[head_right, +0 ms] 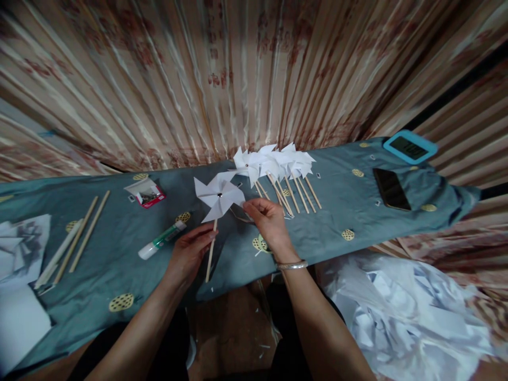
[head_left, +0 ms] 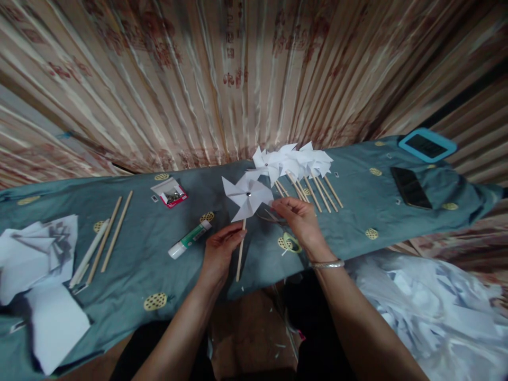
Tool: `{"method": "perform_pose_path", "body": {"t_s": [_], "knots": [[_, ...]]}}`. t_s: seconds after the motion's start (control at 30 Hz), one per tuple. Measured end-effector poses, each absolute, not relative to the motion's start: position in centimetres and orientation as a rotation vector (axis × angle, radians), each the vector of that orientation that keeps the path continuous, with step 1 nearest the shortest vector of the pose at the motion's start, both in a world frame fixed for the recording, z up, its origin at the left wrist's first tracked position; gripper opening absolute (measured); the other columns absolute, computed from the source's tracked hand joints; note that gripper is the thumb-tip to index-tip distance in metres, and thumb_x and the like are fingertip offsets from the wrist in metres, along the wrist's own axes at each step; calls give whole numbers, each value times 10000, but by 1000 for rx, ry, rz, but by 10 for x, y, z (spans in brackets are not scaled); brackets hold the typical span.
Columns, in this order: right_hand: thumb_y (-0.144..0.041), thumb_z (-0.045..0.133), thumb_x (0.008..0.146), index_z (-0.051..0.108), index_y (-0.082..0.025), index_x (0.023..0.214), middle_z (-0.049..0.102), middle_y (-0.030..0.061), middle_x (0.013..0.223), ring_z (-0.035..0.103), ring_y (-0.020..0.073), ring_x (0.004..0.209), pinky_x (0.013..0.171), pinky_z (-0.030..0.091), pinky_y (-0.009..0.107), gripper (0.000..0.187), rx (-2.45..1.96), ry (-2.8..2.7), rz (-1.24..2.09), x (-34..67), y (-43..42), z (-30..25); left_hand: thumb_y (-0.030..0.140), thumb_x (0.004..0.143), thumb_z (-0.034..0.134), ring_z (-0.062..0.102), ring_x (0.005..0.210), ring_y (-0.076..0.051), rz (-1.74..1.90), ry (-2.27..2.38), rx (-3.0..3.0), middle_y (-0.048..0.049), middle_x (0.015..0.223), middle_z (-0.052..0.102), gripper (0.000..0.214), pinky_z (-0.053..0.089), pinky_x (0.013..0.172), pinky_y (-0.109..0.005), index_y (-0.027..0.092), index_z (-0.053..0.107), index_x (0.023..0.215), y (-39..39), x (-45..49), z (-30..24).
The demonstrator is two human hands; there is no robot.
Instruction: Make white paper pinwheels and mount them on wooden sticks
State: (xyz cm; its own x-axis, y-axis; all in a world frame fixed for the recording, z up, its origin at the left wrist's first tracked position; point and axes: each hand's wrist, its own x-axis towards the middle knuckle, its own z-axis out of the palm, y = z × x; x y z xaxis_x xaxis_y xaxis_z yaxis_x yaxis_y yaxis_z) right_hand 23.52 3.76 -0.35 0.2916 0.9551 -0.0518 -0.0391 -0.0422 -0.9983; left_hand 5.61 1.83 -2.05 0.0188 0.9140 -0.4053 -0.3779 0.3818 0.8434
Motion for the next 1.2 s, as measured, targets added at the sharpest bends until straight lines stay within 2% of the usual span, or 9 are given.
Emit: {"method": "perform_pose_path", "body": {"t_s": [0.27, 0.47, 0.7, 0.93, 1.2], "knots": [[-478, 814, 605, 709, -202, 626, 648, -16, 580, 509, 104, 529, 530, 401, 250, 297, -1269, -940, 1130, 230, 36, -6, 265, 488, 893, 616, 677, -115, 1112, 1138, 592, -28, 738, 740, 322, 458, 662, -219, 168, 790, 777, 19, 56, -21], [-480, 803, 627, 694, -191, 622, 624, -22, 573, 492, 99, 529, 517, 368, 242, 309, -1262, -982, 1165, 224, 34, -7, 287, 474, 908, 608, 664, -99, 1125, 1149, 569, -17, 731, 738, 340, 457, 654, -203, 171, 786, 770, 18, 56, -21], [-520, 772, 641, 659, -197, 595, 580, -23, 571, 456, 102, 532, 501, 335, 250, 346, -1315, -1062, 1199, 218, 32, -6, 310, 475, 909, 617, 679, -121, 1128, 1141, 585, -33, 746, 735, 362, 469, 681, -238, 161, 781, 779, 19, 56, -21], [-520, 770, 661, 651, -197, 587, 588, -22, 570, 486, 112, 555, 536, 378, 253, 352, -1314, -1128, 1185, 214, 30, -2, 316, 481, 907, 607, 667, -120, 1127, 1141, 593, -27, 736, 726, 375, 454, 680, -243, 156, 779, 795, 18, 56, -21], [-531, 800, 619, 651, -191, 575, 579, -23, 571, 468, 110, 571, 523, 364, 240, 374, -1301, -1090, 1220, 208, 29, -3, 315, 519, 897, 610, 680, -120, 1115, 1119, 631, -40, 768, 742, 361, 457, 683, -239, 156, 785, 822, 18, 55, -23]]}}
